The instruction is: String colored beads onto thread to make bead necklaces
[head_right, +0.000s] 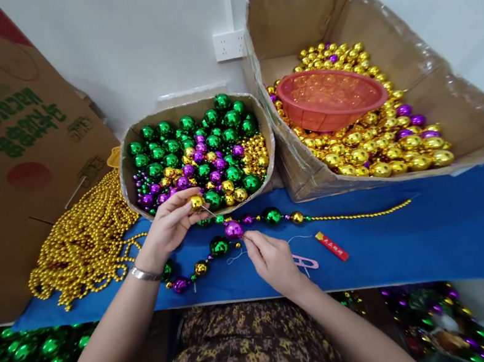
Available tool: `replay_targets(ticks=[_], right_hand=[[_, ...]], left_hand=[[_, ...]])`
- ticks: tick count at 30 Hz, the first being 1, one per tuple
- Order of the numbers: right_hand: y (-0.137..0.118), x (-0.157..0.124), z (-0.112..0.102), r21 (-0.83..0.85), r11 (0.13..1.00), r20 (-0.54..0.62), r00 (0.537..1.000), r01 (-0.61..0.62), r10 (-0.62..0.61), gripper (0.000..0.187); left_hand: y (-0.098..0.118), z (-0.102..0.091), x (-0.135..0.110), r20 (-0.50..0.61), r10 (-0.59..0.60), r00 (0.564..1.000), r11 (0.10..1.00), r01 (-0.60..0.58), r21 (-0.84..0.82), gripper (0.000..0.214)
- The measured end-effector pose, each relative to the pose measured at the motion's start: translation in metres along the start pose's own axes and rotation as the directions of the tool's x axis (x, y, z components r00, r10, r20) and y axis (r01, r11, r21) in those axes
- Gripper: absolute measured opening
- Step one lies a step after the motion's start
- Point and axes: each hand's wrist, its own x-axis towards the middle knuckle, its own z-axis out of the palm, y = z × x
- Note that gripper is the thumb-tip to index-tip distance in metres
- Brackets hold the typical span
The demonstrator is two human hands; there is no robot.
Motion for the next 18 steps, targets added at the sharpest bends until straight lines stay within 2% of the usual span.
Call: replay_targets(ticks=[4, 12, 14, 18], right_hand=[[0.001, 0.0, 0.001, -0.004, 0.999, -0.019, 0.999, 0.05, -0.05, 0.019], [0.005, -0.003, 0.0, -0.065, 0.996, 0.004, 0.998, 0.066, -0.066, 0.023], [0.008, -0.003, -0.002, -0.15, 0.983, 0.019, 0.994, 0.106, -0.105, 0.024], [0.011, -0.003, -0.004, -0.354, 0.915, 0.07, 0.981, 0.193, -0.179, 0.024]], left_hand=[[0.0, -0.001, -0.011, -0.009, 0.014, 1.0, 0.996, -0.014, -0.091, 0.036], [0.002, -0.001, -0.014, 0.019, 0.038, 0.999, 0.999, -0.037, -0.036, 0.025], [0.002, -0.002, -0.015, 0.014, 0.043, 0.999, 0.999, -0.043, 0.015, 0.026], [-0.001, -0.001, -0.019, 0.023, 0.058, 0.998, 0.969, -0.062, 0.24, 0.033]])
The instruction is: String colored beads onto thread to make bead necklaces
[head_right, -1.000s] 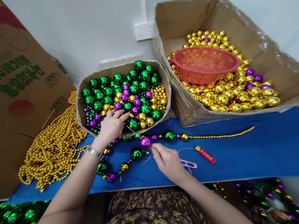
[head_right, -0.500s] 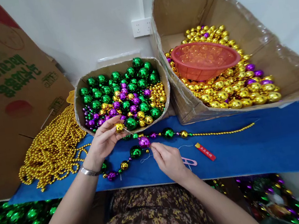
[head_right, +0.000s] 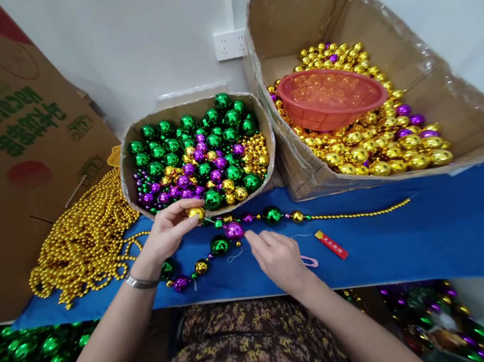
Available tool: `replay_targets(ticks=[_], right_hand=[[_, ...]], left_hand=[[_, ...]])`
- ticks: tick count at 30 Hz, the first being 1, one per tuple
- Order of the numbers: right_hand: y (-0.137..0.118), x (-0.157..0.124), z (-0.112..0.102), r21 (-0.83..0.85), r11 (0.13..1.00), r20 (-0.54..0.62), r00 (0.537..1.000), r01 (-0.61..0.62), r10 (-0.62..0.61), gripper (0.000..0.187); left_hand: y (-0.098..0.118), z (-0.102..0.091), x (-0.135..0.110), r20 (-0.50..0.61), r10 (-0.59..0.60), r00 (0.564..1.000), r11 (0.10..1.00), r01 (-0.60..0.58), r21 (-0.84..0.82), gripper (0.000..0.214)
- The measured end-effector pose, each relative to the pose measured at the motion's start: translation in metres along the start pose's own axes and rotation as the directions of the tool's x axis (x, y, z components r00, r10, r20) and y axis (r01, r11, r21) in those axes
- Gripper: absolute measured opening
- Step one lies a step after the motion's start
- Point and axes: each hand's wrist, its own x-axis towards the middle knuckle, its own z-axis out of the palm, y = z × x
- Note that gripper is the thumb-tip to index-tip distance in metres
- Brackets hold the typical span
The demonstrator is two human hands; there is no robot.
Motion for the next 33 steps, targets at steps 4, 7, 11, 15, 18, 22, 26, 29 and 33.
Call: replay_targets(ticks=[4, 7, 11, 15, 18, 22, 26, 29, 33], right_hand=[[-0.005, 0.003, 0.002, 0.138, 0.987, 0.016, 0.996, -0.085, 0.083, 0.022], [-0.008, 0.005, 0.002, 0.249, 0.955, 0.084, 0.986, -0.161, 0.145, 0.02], [-0.006, 0.004, 0.002, 0.297, 0.945, 0.09, 0.99, -0.133, 0.111, 0.026], [-0.004, 0.002, 0.009, 0.42, 0.876, 0.089, 0.972, -0.236, 0.219, 0.021], [-0.005, 0.0, 0.022, 0.605, 0.665, 0.279, 0.899, -0.438, 0.338, 0.02], [-0.008, -0.002, 0.039, 0.741, 0.342, 0.475, 0.811, -0.578, 0.341, 0.027], [-0.009, 0.0, 0.039, 0.786, 0.282, 0.448, 0.822, -0.549, 0.352, 0.028], [-0.007, 0.002, 0.031, 0.796, 0.28, 0.432, 0.827, -0.537, 0.36, 0.028], [-0.004, 0.001, 0.023, 0.783, 0.295, 0.426, 0.817, -0.548, 0.39, 0.027]], left_hand=[[-0.008, 0.009, -0.001, 0.007, 0.002, 1.0, 1.0, -0.002, 0.013, 0.036], [-0.014, 0.013, 0.0, -0.033, 0.001, 0.999, 0.998, -0.003, -0.059, 0.033], [-0.017, 0.015, -0.001, -0.093, 0.003, 0.996, 0.999, -0.007, -0.045, 0.033], [-0.016, 0.021, -0.004, -0.118, -0.006, 0.993, 1.0, 0.004, -0.022, 0.037], [-0.013, 0.025, -0.007, -0.128, -0.007, 0.992, 1.0, 0.01, 0.023, 0.038], [-0.006, 0.027, -0.014, -0.065, 0.001, 0.998, 0.999, 0.003, 0.053, 0.04], [0.002, 0.016, -0.014, 0.037, 0.107, 0.994, 0.993, -0.109, 0.038, 0.043], [0.011, -0.018, 0.002, -0.101, 0.173, 0.98, 0.926, -0.126, 0.356, 0.033], [0.022, -0.091, 0.042, -0.266, 0.267, 0.926, 0.401, 0.144, 0.905, 0.018]])
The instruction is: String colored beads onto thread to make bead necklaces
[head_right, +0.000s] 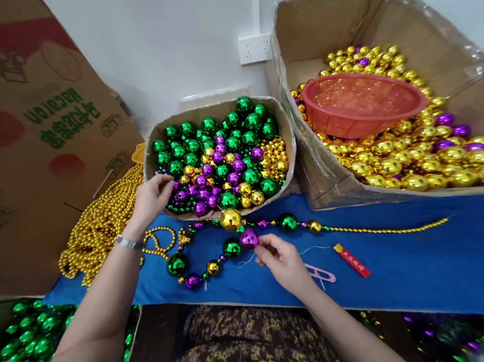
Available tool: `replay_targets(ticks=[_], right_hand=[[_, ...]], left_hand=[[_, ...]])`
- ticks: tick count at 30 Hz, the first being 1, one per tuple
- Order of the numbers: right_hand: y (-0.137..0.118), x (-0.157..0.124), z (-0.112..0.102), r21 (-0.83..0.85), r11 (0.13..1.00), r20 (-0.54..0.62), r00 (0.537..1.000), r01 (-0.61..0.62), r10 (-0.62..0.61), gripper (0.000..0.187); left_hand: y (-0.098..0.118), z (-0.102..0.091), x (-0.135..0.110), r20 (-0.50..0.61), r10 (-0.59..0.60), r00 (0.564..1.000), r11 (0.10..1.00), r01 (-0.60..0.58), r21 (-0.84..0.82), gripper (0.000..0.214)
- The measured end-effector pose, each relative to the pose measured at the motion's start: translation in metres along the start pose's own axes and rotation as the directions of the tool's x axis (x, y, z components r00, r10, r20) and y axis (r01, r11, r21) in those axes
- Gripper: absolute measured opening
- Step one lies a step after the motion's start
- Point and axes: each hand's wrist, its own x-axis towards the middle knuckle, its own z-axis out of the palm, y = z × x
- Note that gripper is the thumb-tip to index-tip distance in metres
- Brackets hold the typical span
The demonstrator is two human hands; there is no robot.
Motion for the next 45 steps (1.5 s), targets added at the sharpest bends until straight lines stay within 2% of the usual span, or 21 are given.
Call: replay_targets(ticks=[1, 2, 4, 7, 12, 16, 18, 19, 20, 21, 22, 23, 25, 27, 29, 34, 41, 45], right_hand=[[0.0, -0.001, -0.001, -0.012, 1.0, -0.006, 1.0, -0.001, 0.001, 0.026], [0.0, -0.001, -0.001, -0.024, 1.0, -0.007, 1.0, -0.001, 0.001, 0.025], [0.001, -0.002, 0.0, -0.044, 0.999, -0.002, 1.0, 0.004, -0.004, 0.025], [-0.001, -0.001, 0.003, -0.06, 0.998, 0.011, 1.0, 0.024, -0.023, 0.023], [-0.007, -0.001, 0.004, -0.094, 0.993, 0.008, 0.998, 0.067, -0.066, 0.021], [-0.006, -0.002, -0.001, -0.159, 0.981, -0.006, 0.994, 0.107, -0.109, 0.02], [-0.005, -0.003, -0.002, -0.209, 0.969, -0.008, 0.99, 0.135, -0.139, 0.02], [-0.004, -0.003, -0.003, -0.237, 0.96, -0.011, 0.988, 0.149, -0.156, 0.019], [-0.005, -0.003, -0.003, -0.266, 0.95, -0.015, 0.985, 0.164, -0.174, 0.019], [-0.006, -0.003, -0.003, -0.301, 0.937, -0.019, 0.981, 0.179, -0.193, 0.019], [-0.007, -0.003, -0.002, -0.338, 0.921, -0.021, 0.977, 0.195, -0.214, 0.018], [-0.009, -0.003, -0.002, -0.376, 0.902, -0.021, 0.971, 0.211, -0.237, 0.018], [-0.013, -0.005, -0.001, -0.439, 0.865, -0.018, 0.96, 0.242, -0.278, 0.017], [-0.017, -0.007, -0.001, -0.478, 0.837, -0.014, 0.951, 0.265, -0.309, 0.015], [-0.018, -0.009, -0.001, -0.502, 0.82, -0.012, 0.945, 0.277, -0.327, 0.015], [-0.017, -0.012, -0.002, -0.528, 0.798, -0.002, 0.939, 0.292, -0.345, 0.014], [-0.017, -0.013, -0.002, -0.536, 0.787, 0.02, 0.936, 0.306, -0.35, 0.013], [-0.019, -0.014, -0.002, -0.534, 0.785, 0.033, 0.936, 0.313, -0.35, 0.013]], left_hand=[[-0.014, -0.004, 0.014, 0.025, -0.009, 1.0, 0.989, 0.005, 0.149, 0.017], [-0.025, -0.007, 0.027, 0.038, -0.015, 0.999, 0.982, 0.007, 0.189, 0.015], [-0.041, -0.008, 0.045, 0.066, -0.015, 0.998, 0.973, 0.0, 0.229, 0.011], [-0.049, 0.002, 0.058, 0.08, -0.009, 0.997, 0.976, -0.009, 0.219, 0.018], [-0.044, 0.014, 0.065, 0.035, 0.007, 0.999, 0.993, -0.011, 0.115, 0.038], [-0.035, 0.007, 0.062, -0.028, -0.015, 0.999, 1.0, 0.015, -0.015, 0.023], [-0.023, 0.005, 0.05, -0.049, -0.032, 0.998, 0.996, 0.028, -0.089, 0.009], [-0.014, 0.006, 0.041, -0.037, -0.055, 0.998, 0.981, 0.047, -0.189, 0.009], [-0.004, 0.008, 0.03, -0.009, -0.072, 0.997, 0.953, 0.066, -0.296, 0.016], [0.007, 0.011, 0.017, 0.062, -0.122, 0.991, 0.819, 0.135, -0.558, 0.022], [0.019, 0.014, 0.004, 0.177, -0.144, 0.974, 0.607, 0.228, -0.761, 0.027], [0.03, 0.018, -0.009, 0.279, -0.137, 0.951, 0.416, 0.31, -0.855, 0.029], [0.049, 0.025, -0.032, 0.401, -0.104, 0.91, 0.16, 0.413, -0.896, 0.028], [0.061, 0.031, -0.047, 0.452, -0.079, 0.889, 0.031, 0.455, -0.89, 0.025], [0.066, 0.036, -0.055, 0.473, -0.062, 0.879, -0.02, 0.473, -0.881, 0.024], [0.066, 0.041, -0.061, 0.494, -0.025, 0.869, -0.067, 0.492, -0.868, 0.023], [0.069, 0.039, -0.066, 0.514, -0.06, 0.856, -0.189, 0.496, -0.848, 0.021], [0.071, 0.04, -0.067, 0.515, -0.065, 0.854, -0.213, 0.493, -0.844, 0.025]])
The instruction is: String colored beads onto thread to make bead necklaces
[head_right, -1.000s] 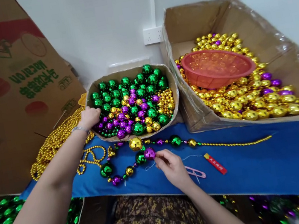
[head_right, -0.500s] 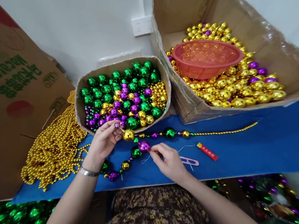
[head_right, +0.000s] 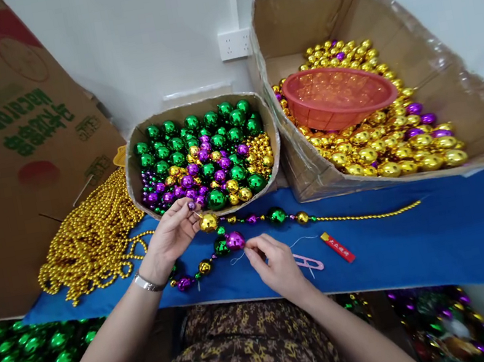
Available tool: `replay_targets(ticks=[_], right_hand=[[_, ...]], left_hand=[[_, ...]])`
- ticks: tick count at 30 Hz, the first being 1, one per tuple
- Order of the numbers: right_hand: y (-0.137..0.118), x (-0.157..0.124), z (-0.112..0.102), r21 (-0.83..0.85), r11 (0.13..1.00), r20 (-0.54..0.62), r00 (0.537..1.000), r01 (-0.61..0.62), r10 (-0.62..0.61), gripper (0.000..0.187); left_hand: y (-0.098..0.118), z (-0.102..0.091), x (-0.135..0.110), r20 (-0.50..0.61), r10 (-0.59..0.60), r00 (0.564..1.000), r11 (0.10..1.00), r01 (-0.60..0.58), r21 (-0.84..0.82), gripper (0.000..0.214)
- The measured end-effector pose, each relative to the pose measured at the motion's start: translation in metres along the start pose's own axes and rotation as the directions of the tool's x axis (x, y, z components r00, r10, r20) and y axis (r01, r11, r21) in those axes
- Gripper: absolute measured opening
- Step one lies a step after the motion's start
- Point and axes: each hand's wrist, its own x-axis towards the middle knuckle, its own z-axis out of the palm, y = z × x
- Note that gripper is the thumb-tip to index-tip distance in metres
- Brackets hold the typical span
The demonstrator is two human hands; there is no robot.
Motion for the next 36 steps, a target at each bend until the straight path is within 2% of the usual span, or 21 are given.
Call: replay_targets(ticks=[5, 9, 12, 15, 17, 19, 22, 24, 26, 29, 32, 34, 36], right_hand=[[-0.001, 0.0, -0.001, -0.017, 1.0, 0.004, 1.0, -0.02, 0.02, 0.016], [-0.001, -0.001, -0.003, -0.033, 0.999, -0.002, 1.0, -0.029, 0.029, 0.017], [0.002, -0.005, -0.004, -0.063, 0.997, -0.011, 0.999, -0.045, 0.045, 0.018], [0.009, -0.011, -0.007, -0.107, 0.992, -0.012, 0.998, -0.069, 0.068, 0.019], [0.015, -0.017, -0.01, -0.135, 0.988, -0.009, 0.997, -0.078, 0.077, 0.019], [0.019, -0.023, -0.013, -0.159, 0.984, -0.015, 0.997, -0.08, 0.079, 0.021], [0.024, -0.029, -0.017, -0.168, 0.981, -0.029, 0.995, -0.101, 0.098, 0.021], [0.027, -0.033, -0.016, -0.14, 0.978, -0.035, 0.988, -0.153, 0.15, 0.019], [0.034, -0.037, -0.011, -0.058, 0.969, -0.024, 0.971, -0.239, 0.238, 0.017], [0.051, -0.045, 0.003, 0.152, 0.918, 0.024, 0.93, -0.366, 0.367, 0.022], [0.067, -0.052, 0.014, 0.259, 0.873, 0.08, 0.91, -0.413, 0.407, 0.026], [0.072, -0.054, 0.015, 0.172, 0.899, 0.12, 0.915, -0.402, 0.386, 0.028], [0.069, -0.05, 0.008, 0.0, 0.943, 0.112, 0.937, -0.332, 0.33, 0.029]], left_hand=[[-0.001, 0.001, -0.001, -0.015, 0.008, 1.0, 0.998, -0.007, 0.066, 0.032], [-0.004, 0.003, -0.003, -0.032, 0.118, 0.993, 0.974, -0.109, 0.199, 0.031], [-0.01, 0.004, -0.005, -0.024, 0.237, 0.971, 0.917, -0.216, 0.334, 0.028], [-0.017, 0.004, -0.006, 0.018, 0.297, 0.955, 0.83, -0.267, 0.49, 0.027], [-0.022, 0.004, -0.005, 0.069, 0.292, 0.954, 0.76, -0.275, 0.589, 0.027], [-0.025, 0.004, -0.005, 0.116, 0.237, 0.964, 0.716, -0.255, 0.65, 0.027], [-0.029, 0.006, -0.003, 0.143, 0.143, 0.979, 0.725, -0.202, 0.658, 0.028], [-0.033, 0.008, -0.003, 0.138, 0.123, 0.983, 0.756, -0.183, 0.629, 0.028], [-0.038, 0.009, -0.004, 0.128, 0.119, 0.985, 0.783, -0.173, 0.598, 0.026], [-0.053, 0.009, -0.007, 0.104, 0.123, 0.987, 0.803, -0.16, 0.574, 0.024], [-0.072, 0.01, -0.013, 0.092, 0.124, 0.988, 0.81, -0.154, 0.566, 0.022], [-0.081, 0.013, -0.018, 0.119, 0.123, 0.985, 0.79, -0.17, 0.589, 0.02], [-0.084, 0.017, -0.023, 0.166, 0.146, 0.975, 0.735, -0.219, 0.642, 0.017]])
